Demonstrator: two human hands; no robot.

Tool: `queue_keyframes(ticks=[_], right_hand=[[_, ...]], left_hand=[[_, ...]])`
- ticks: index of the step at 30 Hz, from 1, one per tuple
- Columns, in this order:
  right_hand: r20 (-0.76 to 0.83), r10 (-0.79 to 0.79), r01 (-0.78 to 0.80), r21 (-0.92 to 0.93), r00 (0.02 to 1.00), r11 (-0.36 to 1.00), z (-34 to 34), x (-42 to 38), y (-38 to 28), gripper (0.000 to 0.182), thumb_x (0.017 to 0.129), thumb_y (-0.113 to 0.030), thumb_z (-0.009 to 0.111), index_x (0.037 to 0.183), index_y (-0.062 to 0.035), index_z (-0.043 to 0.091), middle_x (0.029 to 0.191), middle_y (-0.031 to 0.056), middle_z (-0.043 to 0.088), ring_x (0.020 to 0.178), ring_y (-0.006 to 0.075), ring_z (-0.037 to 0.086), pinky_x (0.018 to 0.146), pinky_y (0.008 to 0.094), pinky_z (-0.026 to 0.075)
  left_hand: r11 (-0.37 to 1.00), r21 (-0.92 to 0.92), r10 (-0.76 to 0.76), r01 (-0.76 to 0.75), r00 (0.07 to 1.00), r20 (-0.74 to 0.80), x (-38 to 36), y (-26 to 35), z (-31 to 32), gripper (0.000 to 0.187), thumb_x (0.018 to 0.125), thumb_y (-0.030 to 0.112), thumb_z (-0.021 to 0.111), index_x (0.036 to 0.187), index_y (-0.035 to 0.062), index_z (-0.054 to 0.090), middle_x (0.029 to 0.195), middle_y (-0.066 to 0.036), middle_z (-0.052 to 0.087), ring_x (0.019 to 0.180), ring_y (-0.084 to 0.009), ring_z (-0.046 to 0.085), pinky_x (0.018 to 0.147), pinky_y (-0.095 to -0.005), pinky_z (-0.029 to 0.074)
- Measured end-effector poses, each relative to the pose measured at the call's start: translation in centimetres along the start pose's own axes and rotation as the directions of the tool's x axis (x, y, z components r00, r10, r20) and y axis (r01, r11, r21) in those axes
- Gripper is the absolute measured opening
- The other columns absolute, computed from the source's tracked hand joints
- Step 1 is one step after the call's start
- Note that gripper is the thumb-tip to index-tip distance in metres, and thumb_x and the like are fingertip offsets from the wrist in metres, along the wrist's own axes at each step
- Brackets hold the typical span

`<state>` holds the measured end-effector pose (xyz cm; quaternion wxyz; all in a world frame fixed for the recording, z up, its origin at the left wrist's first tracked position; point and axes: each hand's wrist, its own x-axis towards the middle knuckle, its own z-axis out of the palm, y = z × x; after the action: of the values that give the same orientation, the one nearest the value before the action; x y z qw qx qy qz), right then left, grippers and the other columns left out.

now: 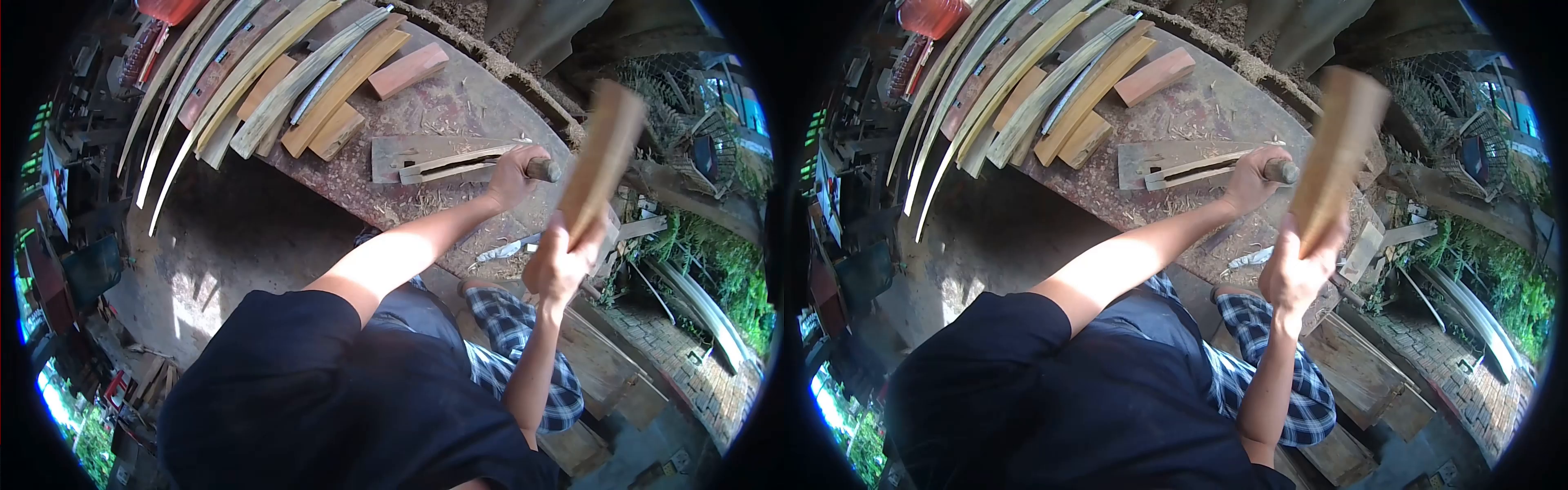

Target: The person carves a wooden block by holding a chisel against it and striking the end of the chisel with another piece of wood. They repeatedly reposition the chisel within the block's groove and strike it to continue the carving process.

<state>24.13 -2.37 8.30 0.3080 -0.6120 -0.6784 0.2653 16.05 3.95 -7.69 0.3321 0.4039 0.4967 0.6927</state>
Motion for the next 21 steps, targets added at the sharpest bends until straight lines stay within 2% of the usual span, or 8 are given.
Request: queue_keyframes(ticks=[3, 6, 7, 11, 14, 17, 18, 21], right_hand=[[0.178, 0.146, -0.119, -0.155, 0.973, 0.981, -0.6, 0.5, -0.1, 0.077, 0.088, -0.023, 0.071, 0.153, -0.002, 0.035, 0.139, 0.0248, 0.053, 0.123, 0.0333, 0.055, 0.105, 0.0433, 0.043], [-0.044, -0.006, 0.014, 0.178, 0.999, 0.984, -0.6, -0.4, -0.7, 0.076, 0.089, -0.023, 0.071, 0.153, -0.0026, 0.035, 0.139, 0.0246, 0.053, 0.123, 0.0305, 0.055, 0.106, 0.0399, 0.043], [-0.12, -0.047, 0.06, 0.11, 0.992, 0.992, -0.4, -0.5, -1.1, 0.077, 0.089, -0.023, 0.07, 0.153, -0.0028, 0.034, 0.135, 0.0254, 0.056, 0.12, 0.0324, 0.059, 0.104, 0.0396, 0.045], [0.17, 0.114, -0.078, -0.203, 0.979, 0.976, -0.4, -0.3, 0.4, 0.075, 0.09, -0.031, 0.068, 0.153, -0.0057, 0.036, 0.134, 0.0292, 0.06, 0.116, 0.0394, 0.064, 0.098, 0.0452, 0.05], [0.037, 0.064, -0.065, 0.017, 0.997, 0.998, -0.7, -0.2, 0.1, 0.078, 0.087, -0.023, 0.072, 0.154, -0.0045, 0.034, 0.129, 0.0247, 0.061, 0.11, 0.0337, 0.063, 0.099, 0.0426, 0.049], [-0.077, -0.221, 0.213, -0.097, 0.972, 0.972, -0.1, -0.3, 1.1, 0.079, 0.088, -0.019, 0.069, 0.155, -0.0053, 0.03, 0.128, 0.0274, 0.06, 0.111, 0.0347, 0.064, 0.099, 0.0423, 0.049], [0.12, 0.151, -0.132, -0.157, 0.981, 0.979, -0.4, -0.5, 1.4, 0.076, 0.09, -0.021, 0.068, 0.155, -0.0079, 0.032, 0.132, 0.0308, 0.06, 0.116, 0.0399, 0.064, 0.101, 0.0439, 0.048], [0.128, -0.015, 0.041, -0.2, 0.992, 0.979, -1.0, 0.2, 1.3, 0.077, 0.091, -0.025, 0.069, 0.157, -0.0119, 0.032, 0.136, 0.0299, 0.058, 0.12, 0.0428, 0.062, 0.104, 0.0441, 0.047]], left_hand=[[0.999, 0.004, 0.035, -0.035, 0.998, 0.045, -0.1, -0.1, -0.2, 0.022, 0.074, -0.003, 0.068, 0.092, 0.0079, 0.062, 0.089, -0.013, 0.067, 0.089, -0.0359, 0.064, 0.08, -0.0402, 0.05], [0.999, 0.042, -0.009, 0.006, 0.998, 0.062, -0.3, -0.6, -0.2, 0.021, 0.077, -0.002, 0.07, 0.096, 0.005, 0.064, 0.089, -0.011, 0.067, 0.088, -0.0289, 0.066, 0.081, -0.0377, 0.05], [0.999, 0.038, 0.035, -0.037, 0.999, 0.03, 0.0, -0.6, -0.2, 0.02, 0.077, -0.003, 0.069, 0.095, 0.0049, 0.064, 0.088, -0.011, 0.066, 0.087, -0.0288, 0.065, 0.08, -0.0381, 0.05], [1.0, 0.017, -0.014, 0.012, 0.992, 0.129, 0.0, -0.4, -0.6, 0.02, 0.077, 0.0, 0.07, 0.095, 0.0053, 0.064, 0.088, -0.011, 0.066, 0.087, -0.0293, 0.066, 0.081, -0.0375, 0.05], [0.999, 0.023, 0.032, -0.034, 0.996, 0.078, -0.7, -0.9, -0.4, 0.023, 0.076, 0.001, 0.071, 0.097, 0.007, 0.066, 0.088, -0.011, 0.066, 0.087, -0.0306, 0.065, 0.081, -0.0377, 0.05], [0.995, 0.047, 0.086, -0.09, 0.993, 0.077, -0.7, -0.7, -0.4, 0.026, 0.074, 0.001, 0.072, 0.098, 0.0084, 0.067, 0.087, -0.011, 0.065, 0.087, -0.0318, 0.064, 0.08, -0.039, 0.049], [0.996, 0.055, 0.057, -0.065, 0.991, 0.124, -0.8, -0.5, -0.6, 0.026, 0.073, 0.0, 0.072, 0.096, 0.0086, 0.066, 0.087, -0.01, 0.066, 0.087, -0.032, 0.063, 0.08, -0.0394, 0.049], [0.995, 0.067, 0.061, -0.071, 0.989, 0.137, -1.0, -0.6, -0.1, 0.022, 0.073, 0.003, 0.073, 0.091, 0.0108, 0.063, 0.085, -0.009, 0.066, 0.084, -0.0351, 0.063, 0.083, -0.0449, 0.047]])
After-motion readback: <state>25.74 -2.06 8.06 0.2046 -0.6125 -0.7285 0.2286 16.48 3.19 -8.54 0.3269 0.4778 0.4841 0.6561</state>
